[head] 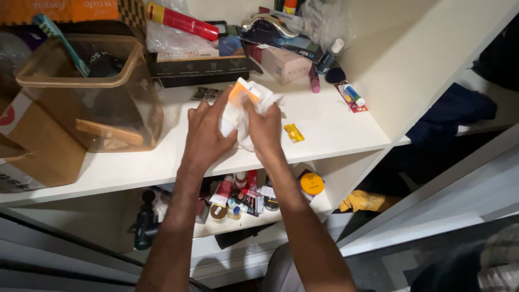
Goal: The person sits on the floor and wipes the exterior of several cosmetic containers and tubes with a white cloth. They handle a small round jar, a rectangular orange box, and a pink tube, wiping each item individually before placing it back on the shelf.
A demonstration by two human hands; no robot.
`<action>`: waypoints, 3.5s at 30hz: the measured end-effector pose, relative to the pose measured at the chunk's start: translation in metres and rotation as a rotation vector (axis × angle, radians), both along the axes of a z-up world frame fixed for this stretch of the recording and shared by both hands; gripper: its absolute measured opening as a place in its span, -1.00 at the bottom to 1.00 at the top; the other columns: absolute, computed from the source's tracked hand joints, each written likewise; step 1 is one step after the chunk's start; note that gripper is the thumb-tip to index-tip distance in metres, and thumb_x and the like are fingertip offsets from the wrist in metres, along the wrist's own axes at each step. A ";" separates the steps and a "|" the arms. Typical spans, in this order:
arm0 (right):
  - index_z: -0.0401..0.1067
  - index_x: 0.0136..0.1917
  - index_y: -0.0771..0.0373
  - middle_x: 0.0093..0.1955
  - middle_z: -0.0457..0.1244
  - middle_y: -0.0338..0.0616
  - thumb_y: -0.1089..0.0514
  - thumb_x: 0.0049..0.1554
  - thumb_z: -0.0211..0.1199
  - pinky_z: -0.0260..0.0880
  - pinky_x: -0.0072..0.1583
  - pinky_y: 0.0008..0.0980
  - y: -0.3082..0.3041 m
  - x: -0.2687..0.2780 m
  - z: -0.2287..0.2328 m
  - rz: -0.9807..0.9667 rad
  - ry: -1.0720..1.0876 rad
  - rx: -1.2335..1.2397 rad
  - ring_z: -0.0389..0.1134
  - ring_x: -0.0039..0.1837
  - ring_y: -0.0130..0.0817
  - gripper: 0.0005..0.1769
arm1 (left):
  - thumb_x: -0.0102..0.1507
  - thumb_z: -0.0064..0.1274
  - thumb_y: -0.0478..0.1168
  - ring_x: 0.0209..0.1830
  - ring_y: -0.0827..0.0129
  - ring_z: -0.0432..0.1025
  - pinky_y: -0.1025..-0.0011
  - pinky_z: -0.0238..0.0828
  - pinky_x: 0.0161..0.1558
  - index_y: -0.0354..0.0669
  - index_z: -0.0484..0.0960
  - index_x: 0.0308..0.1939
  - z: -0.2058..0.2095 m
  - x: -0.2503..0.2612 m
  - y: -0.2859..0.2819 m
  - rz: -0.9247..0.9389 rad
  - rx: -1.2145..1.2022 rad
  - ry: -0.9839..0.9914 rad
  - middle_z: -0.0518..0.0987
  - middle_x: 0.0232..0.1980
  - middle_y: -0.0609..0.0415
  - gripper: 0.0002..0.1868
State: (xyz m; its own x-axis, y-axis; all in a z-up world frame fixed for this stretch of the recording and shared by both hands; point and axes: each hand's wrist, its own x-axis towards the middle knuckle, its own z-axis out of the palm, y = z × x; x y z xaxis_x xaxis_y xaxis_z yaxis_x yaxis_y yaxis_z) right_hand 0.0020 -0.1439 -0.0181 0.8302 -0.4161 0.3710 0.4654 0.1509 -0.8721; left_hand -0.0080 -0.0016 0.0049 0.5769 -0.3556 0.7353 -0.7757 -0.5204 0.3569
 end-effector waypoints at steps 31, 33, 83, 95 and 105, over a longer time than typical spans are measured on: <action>0.23 0.41 0.52 0.40 0.19 0.27 -0.07 0.38 -0.17 0.14 0.45 -0.18 0.007 -0.004 -0.006 -0.029 -0.159 -0.175 0.20 0.45 -0.01 -0.39 | 0.41 0.06 -0.18 -0.29 0.39 0.45 0.43 0.37 -0.28 -0.28 0.59 -0.01 -0.010 0.013 0.007 -0.143 -0.553 0.323 0.58 -0.26 -0.03 -0.79; 0.02 0.53 0.52 0.56 0.04 0.26 0.01 0.36 -0.14 -0.02 0.56 -0.19 0.015 -0.012 0.000 0.020 -0.283 -0.409 0.07 0.59 -0.01 -0.36 | 0.48 0.07 -0.17 -0.25 0.20 0.42 0.31 0.34 -0.18 -0.30 0.67 -0.13 -0.013 0.017 0.010 0.012 -0.376 0.171 0.50 -0.31 -0.17 -0.77; 0.51 -0.06 0.41 -0.28 0.39 0.01 -0.12 0.33 0.08 0.34 -0.20 -0.23 0.013 -0.017 0.017 -0.245 -0.022 -0.434 0.37 -0.24 -0.30 -0.49 | 0.46 -0.11 -0.21 0.06 0.35 0.53 0.37 0.53 0.05 -0.23 0.36 0.16 -0.036 0.029 -0.058 -0.746 -1.358 0.731 0.61 0.15 -0.14 -0.76; 0.47 -0.34 0.42 -0.47 0.29 0.08 -0.14 0.35 0.04 0.25 -0.28 -0.13 0.011 -0.010 0.015 -0.424 0.123 -0.480 0.35 -0.41 -0.15 -0.35 | 0.48 -0.19 -0.23 0.28 0.18 0.46 0.22 0.43 0.31 -0.20 0.27 0.21 -0.020 0.015 -0.050 -0.835 -1.337 0.837 0.51 0.32 -0.24 -0.75; 0.36 0.22 0.62 0.20 0.23 0.45 0.03 0.42 0.00 0.21 0.26 -0.03 0.019 -0.038 0.031 -0.548 -0.480 -0.874 0.21 0.26 0.19 -0.50 | 0.52 -0.36 0.01 0.02 0.30 0.51 0.34 0.53 0.01 -0.17 0.29 0.30 -0.041 0.029 -0.052 -0.711 -1.299 0.912 0.55 0.12 -0.09 -0.59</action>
State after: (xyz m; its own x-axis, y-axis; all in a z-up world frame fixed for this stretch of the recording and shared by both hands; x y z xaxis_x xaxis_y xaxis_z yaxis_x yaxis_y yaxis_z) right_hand -0.0357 -0.1245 0.0128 0.3098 -0.1219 0.9430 0.5961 -0.7478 -0.2925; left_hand 0.0211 -0.0538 -0.0357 0.9406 -0.1938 0.2789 -0.0353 0.7610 0.6478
